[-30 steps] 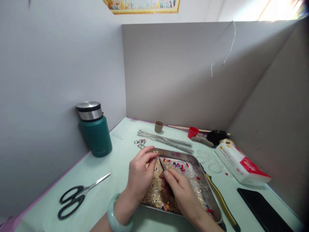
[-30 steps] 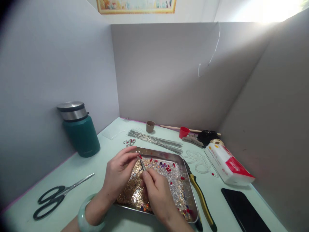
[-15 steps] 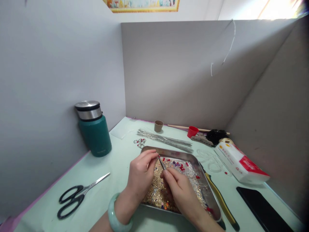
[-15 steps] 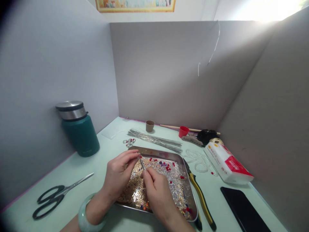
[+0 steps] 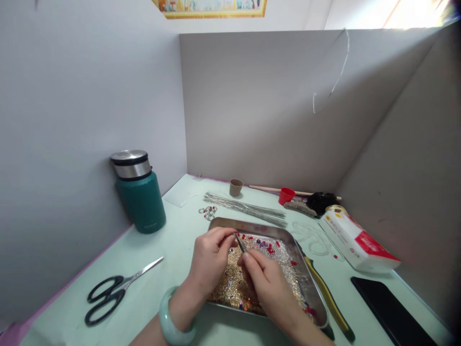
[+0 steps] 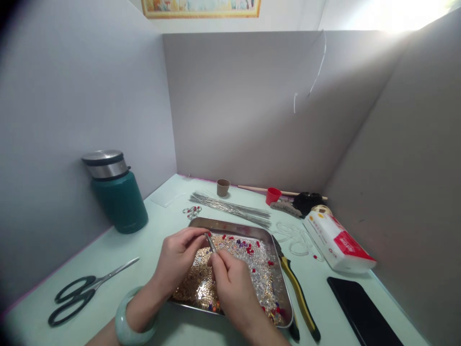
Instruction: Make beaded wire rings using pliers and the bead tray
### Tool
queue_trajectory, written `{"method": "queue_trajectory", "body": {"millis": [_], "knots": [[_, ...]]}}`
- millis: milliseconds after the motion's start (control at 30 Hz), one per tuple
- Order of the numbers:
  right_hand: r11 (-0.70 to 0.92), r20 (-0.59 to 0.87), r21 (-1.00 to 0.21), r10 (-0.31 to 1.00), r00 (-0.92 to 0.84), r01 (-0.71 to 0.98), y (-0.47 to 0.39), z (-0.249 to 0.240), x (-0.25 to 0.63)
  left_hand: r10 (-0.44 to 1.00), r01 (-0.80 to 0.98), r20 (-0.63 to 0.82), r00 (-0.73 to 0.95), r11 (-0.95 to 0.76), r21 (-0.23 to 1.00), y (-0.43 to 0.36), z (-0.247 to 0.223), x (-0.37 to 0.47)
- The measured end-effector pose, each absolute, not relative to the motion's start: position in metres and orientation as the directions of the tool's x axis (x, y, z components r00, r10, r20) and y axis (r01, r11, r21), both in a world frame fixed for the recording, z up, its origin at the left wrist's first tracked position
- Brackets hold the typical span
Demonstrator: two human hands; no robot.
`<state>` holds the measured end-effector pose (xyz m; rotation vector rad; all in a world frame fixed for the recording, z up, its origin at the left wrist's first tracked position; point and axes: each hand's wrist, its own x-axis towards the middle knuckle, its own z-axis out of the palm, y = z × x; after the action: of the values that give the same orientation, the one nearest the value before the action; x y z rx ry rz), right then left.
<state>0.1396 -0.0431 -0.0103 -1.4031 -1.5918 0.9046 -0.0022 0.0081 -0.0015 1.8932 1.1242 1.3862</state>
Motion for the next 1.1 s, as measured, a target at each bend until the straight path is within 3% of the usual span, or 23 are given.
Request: {"method": "queue_trajectory", "body": {"millis": [333,467,567,867,1100], "knots": [[0.23,0.26,-0.73,0.964,-0.049,0.643,-0.041,-0.01,0.141,0.977,0.074,0.192,0.098,-0.199,0.977,0.007,0.001,0.001],[0.288,0.332,-0.623,0.939,-0.088,0.727,-0.041,-0.015,0.14,0.991,-0.006,0.071,0.113,-0.071,0.997,0.007,0.004,0.002],[0.27,0.315,-0.626,0.946,-0.079,0.732,-0.04,-0.014,0.141,0.991,-0.041,0.036,0.129,-0.031,0.999,0.008,0.007,0.002],[0.141,0.127,-0.882,0.99,-0.062,0.45,-0.039,-0.008,0.144,0.989,-0.093,0.072,0.128,-0.06,0.994,0.007,0.012,0.001],[-0.029,-0.03,-1.0,0.988,-0.155,0.008,-0.039,-0.011,0.143,0.979,0.011,0.175,0.11,-0.177,0.984,0.006,0.011,-0.001]]}}
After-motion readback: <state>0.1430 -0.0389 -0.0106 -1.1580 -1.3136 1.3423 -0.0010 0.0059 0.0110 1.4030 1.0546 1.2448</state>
